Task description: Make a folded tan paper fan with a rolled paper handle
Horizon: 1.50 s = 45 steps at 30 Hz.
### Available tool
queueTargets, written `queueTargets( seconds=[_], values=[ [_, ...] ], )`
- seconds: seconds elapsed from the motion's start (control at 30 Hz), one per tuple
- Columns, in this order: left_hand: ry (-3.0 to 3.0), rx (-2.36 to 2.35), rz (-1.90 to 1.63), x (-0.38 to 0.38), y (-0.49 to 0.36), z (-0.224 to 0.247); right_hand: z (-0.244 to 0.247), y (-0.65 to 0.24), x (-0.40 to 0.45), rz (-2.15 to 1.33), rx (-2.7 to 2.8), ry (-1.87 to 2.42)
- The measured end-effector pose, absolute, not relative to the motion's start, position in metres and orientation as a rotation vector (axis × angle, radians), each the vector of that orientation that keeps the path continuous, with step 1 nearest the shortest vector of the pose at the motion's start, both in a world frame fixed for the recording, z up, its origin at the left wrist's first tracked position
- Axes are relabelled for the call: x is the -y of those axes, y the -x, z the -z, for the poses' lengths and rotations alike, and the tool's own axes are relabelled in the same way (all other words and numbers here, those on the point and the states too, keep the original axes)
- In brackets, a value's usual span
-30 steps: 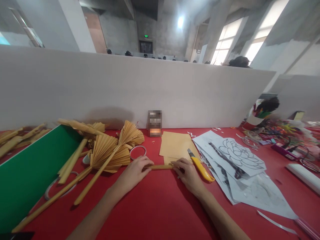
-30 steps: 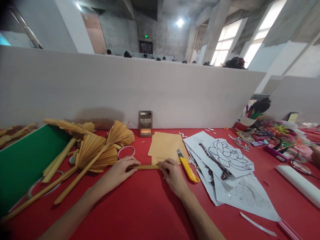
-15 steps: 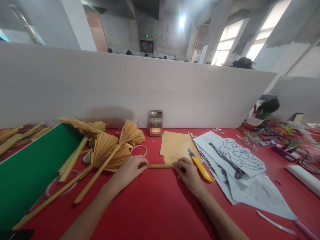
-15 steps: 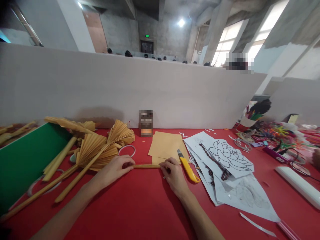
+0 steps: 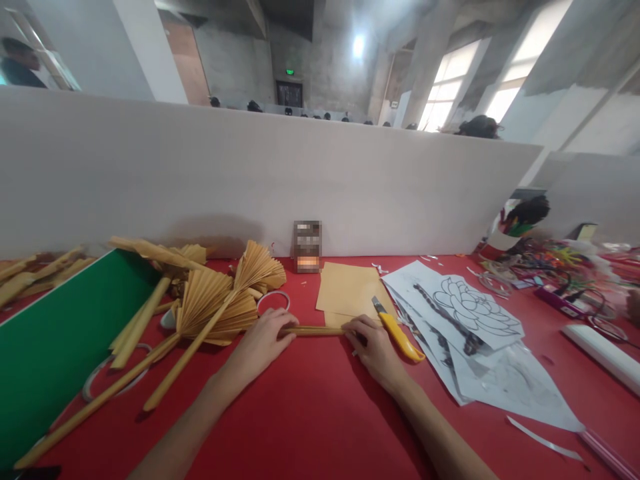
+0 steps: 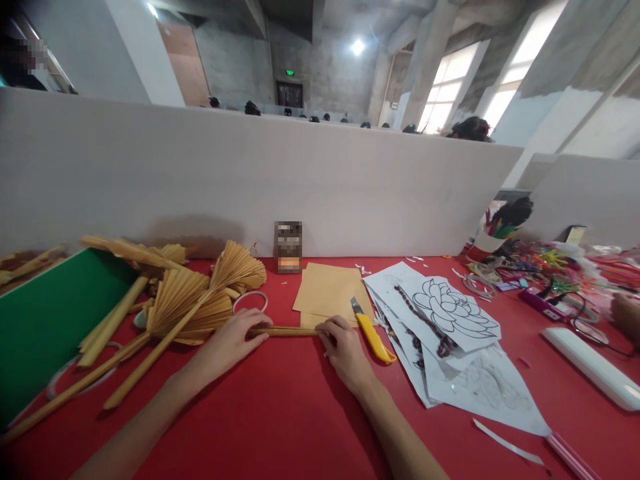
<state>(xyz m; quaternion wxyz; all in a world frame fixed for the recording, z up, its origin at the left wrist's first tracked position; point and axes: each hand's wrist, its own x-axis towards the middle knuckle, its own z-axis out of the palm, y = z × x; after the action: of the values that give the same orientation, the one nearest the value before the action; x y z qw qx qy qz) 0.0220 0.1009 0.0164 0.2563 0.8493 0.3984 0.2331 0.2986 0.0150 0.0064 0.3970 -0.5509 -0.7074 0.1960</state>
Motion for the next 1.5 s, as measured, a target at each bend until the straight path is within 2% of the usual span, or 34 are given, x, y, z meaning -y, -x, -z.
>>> queueTargets(
  seconds=[0.1, 0.27, 0.4, 0.7, 1.33, 1.5],
  values=[
    [-2.337, -1.107, -0.654, -0.097, -0.028, -0.013, -0.007, -0.298, -0.014, -0.423, 1.834, 1.422],
    [-2.334, -1.127, -0.715, -0.088, -0.041, -0.008, -0.006, -0.288, -0.011, -0.054, 1.997, 1.567],
    [-2.337, -1.126, -0.706, -0.073, -0.056, -0.007, -0.001, -0.268, -0.009, 0.085, 2.145, 1.500],
    [-2.309, -0.995, -0.700, -0.065, -0.062, 0.000, 0.008, -0.263, -0.011, 0.065, 2.185, 1.509],
    [-2.238, -1.100, -0.761, -0.083, -0.042, 0.003, 0.013, -0.308, -0.022, 0.082, 1.999, 1.622],
    [-2.135, -1.115, -0.891, -0.091, -0.042, 0.004, 0.015, -0.304, -0.036, 0.163, 2.026, 1.590]
  ],
)
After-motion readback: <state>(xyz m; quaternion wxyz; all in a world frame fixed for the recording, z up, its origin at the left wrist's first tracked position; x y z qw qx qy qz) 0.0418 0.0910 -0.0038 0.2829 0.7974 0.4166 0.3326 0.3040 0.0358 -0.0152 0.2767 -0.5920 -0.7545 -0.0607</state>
